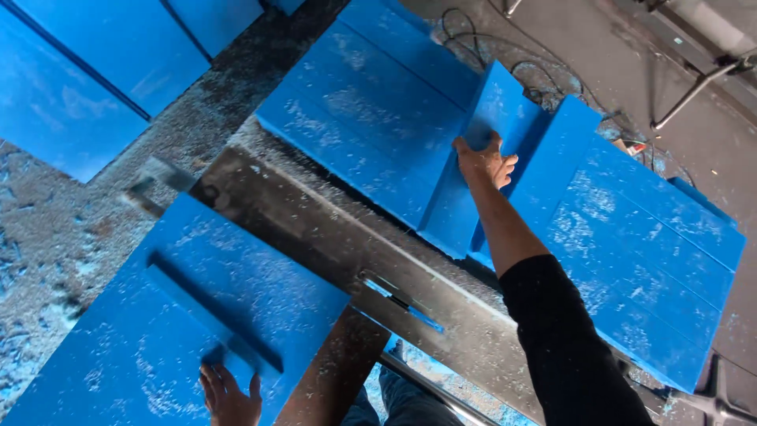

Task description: Cutting large blue plastic panels into smaller rectangular pieces using a table saw.

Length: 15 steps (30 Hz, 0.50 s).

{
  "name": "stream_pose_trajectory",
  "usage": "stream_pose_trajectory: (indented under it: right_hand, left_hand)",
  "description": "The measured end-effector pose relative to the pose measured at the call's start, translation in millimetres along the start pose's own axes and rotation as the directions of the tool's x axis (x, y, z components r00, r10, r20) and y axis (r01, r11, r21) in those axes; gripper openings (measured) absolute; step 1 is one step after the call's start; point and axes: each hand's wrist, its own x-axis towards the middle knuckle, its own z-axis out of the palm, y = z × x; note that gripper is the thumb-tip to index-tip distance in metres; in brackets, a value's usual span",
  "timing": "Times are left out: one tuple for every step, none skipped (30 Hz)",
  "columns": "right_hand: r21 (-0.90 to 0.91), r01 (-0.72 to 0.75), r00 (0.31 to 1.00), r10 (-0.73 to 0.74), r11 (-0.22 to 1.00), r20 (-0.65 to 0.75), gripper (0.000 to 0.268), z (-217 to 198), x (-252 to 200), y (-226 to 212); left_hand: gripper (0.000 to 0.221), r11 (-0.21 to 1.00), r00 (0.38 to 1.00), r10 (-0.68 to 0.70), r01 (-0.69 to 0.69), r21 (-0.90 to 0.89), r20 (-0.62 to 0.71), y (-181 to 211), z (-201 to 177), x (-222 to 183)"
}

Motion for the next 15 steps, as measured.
stream_pose_trajectory:
  right_hand:
    - [0.005,-0.006,1.000,0.006,1.000,-0.002,0.097,5.5,16.0,6.6]
    - [-0.048,-0.014,0.998,0.011,0.999,-0.063,0.101,13.4,31.3,11.1]
    - [-0.101,-0.026,0.992,0.013,0.995,-0.125,0.106,21.8,46.1,15.3]
    - [-0.096,-0.031,0.992,0.019,0.995,-0.123,0.106,22.9,49.2,19.1]
    - [-0.101,0.066,0.981,-0.083,0.993,-0.174,0.101,24.5,51.6,22.6]
    - [-0.116,0.159,0.958,-0.182,0.980,-0.221,0.096,26.9,52.3,29.1]
    - [-0.116,0.151,0.961,-0.174,0.982,-0.217,0.096,31.4,51.2,42.6]
    - [-0.123,0.142,0.956,-0.169,0.982,-0.240,0.096,36.5,53.7,45.6]
    - [-0.130,0.133,0.951,-0.164,0.983,-0.263,0.096,42.0,55.9,48.1]
    - [-0.128,0.131,0.952,-0.161,0.983,-0.259,0.096,42.6,57.2,52.0]
    - [-0.078,0.136,0.939,-0.154,0.988,-0.307,0.091,43.7,58.5,55.9]
    - [-0.029,0.142,0.923,-0.143,0.989,-0.356,0.087,44.2,60.6,59.3]
    - [-0.027,0.140,0.925,-0.141,0.990,-0.354,0.087,45.8,67.9,64.0]
    - [-0.072,0.182,0.907,-0.195,0.981,-0.372,0.081,46.4,74.4,71.3]
    - [-0.117,0.222,0.887,-0.250,0.968,-0.388,0.077,46.9,80.5,78.7]
  left_hand:
    - [0.096,1.000,1.000,0.007,-0.007,0.002,-0.003,4.0,6.0,-2.7]
    - [0.096,1.000,0.998,0.021,-0.021,0.003,-0.052,6.2,11.5,-4.6]
    - [0.096,0.999,0.994,0.034,-0.034,0.005,-0.101,7.7,17.1,-6.2]
    - [0.096,0.999,0.994,0.040,-0.039,0.010,-0.103,10.0,20.2,-4.4]
    - [0.100,0.999,0.999,-0.031,0.032,0.010,-0.019,11.5,23.5,-2.5]
    - [0.103,0.995,0.992,-0.103,0.102,0.020,0.070,11.1,25.6,-4.2]
    - [0.103,0.995,0.993,-0.098,0.096,0.026,0.073,7.1,26.9,-7.8]
    - [0.103,0.991,0.989,-0.128,0.125,0.042,0.072,8.4,31.8,-7.3]
    - [0.104,0.986,0.985,-0.159,0.155,0.058,0.071,9.1,36.7,-6.3]
    - [0.104,0.986,0.985,-0.159,0.154,0.063,0.071,8.7,36.4,-6.8]
    - [0.103,0.983,0.977,-0.184,0.179,0.047,0.111,8.1,36.4,-7.1]
    - [0.103,0.978,0.967,-0.207,0.205,0.030,0.151,8.5,37.1,-6.4]
    - [0.103,0.979,0.967,-0.206,0.203,0.034,0.151,7.7,39.2,-2.9]
    - [0.104,0.970,0.949,-0.245,0.238,0.059,0.199,6.9,41.2,-2.3]
    - [0.105,0.959,0.927,-0.284,0.271,0.087,0.244,5.7,43.1,-1.7]
